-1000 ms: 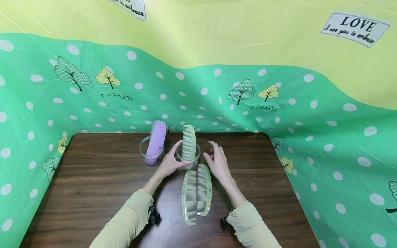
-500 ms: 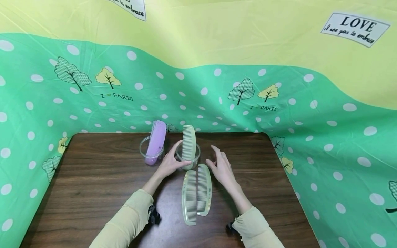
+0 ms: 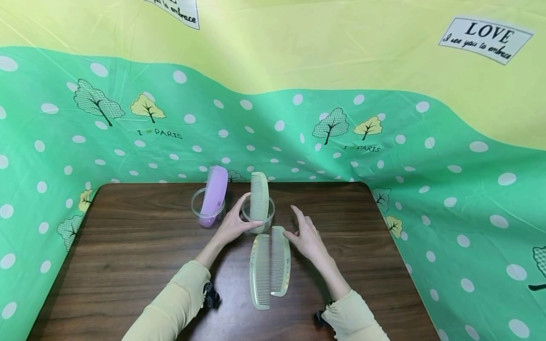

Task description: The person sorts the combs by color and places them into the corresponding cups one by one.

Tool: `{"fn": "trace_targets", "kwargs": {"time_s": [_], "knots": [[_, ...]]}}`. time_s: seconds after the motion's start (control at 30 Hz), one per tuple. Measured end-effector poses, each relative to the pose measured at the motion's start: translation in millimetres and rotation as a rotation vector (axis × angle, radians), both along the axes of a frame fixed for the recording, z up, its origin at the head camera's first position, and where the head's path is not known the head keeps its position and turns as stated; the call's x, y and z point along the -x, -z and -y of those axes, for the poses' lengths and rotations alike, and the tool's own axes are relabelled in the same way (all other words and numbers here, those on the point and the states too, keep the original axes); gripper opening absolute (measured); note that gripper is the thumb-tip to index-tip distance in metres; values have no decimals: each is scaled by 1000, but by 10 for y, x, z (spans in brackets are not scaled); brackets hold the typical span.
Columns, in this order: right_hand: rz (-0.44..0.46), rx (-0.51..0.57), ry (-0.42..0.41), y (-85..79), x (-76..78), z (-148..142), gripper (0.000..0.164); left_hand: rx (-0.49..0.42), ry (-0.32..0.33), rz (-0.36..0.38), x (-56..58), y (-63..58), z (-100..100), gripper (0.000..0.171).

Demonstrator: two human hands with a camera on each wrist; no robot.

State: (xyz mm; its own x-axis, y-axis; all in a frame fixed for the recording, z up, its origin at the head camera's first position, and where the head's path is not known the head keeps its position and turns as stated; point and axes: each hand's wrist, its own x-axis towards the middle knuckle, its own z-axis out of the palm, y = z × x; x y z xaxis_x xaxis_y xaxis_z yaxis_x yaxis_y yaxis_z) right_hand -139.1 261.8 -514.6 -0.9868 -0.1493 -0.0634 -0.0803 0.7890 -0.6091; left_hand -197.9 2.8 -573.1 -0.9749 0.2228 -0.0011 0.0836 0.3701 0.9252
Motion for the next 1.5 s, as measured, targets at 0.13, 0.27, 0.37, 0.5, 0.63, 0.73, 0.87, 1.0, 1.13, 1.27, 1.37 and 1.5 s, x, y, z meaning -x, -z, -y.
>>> {"fn": "trace_targets", "kwargs": {"time_s": [0.13,0.27,0.37,0.5,0.63,0.73,0.87,1.0,1.13,1.27,1.37,1.5], "knots": [[51,-13,7,24,-33,20,93,-2,3,9,2,9,3,99],[96,-26,9,57,-85,53,98,1,1,6,2,18,1,101],[118,-25,9,85,-138,77,100,6,-3,2,2,19,-5,102],[128,-41,23,127,-188,101,103,7,-7,-5,2,16,-7,103],[127,-71,37,138,-229,123,103,6,-5,-7,-3,14,-8,104],[132,-96,36,133,-271,140,104,11,-1,-7,-6,20,-8,104],[151,-129,37,135,-316,172,106,14,1,-12,-7,24,-7,105],[166,-146,48,142,-342,200,110,5,1,-14,-3,23,-6,103],[178,-158,55,143,-366,211,114,5,3,-20,-4,27,-3,102],[185,-176,57,153,-387,227,116,11,-1,-22,-2,31,-4,102],[192,-188,63,158,-401,251,116,8,-4,-22,1,27,-4,100],[194,-195,74,168,-417,287,118,5,-5,-18,-1,20,-4,99]]}}
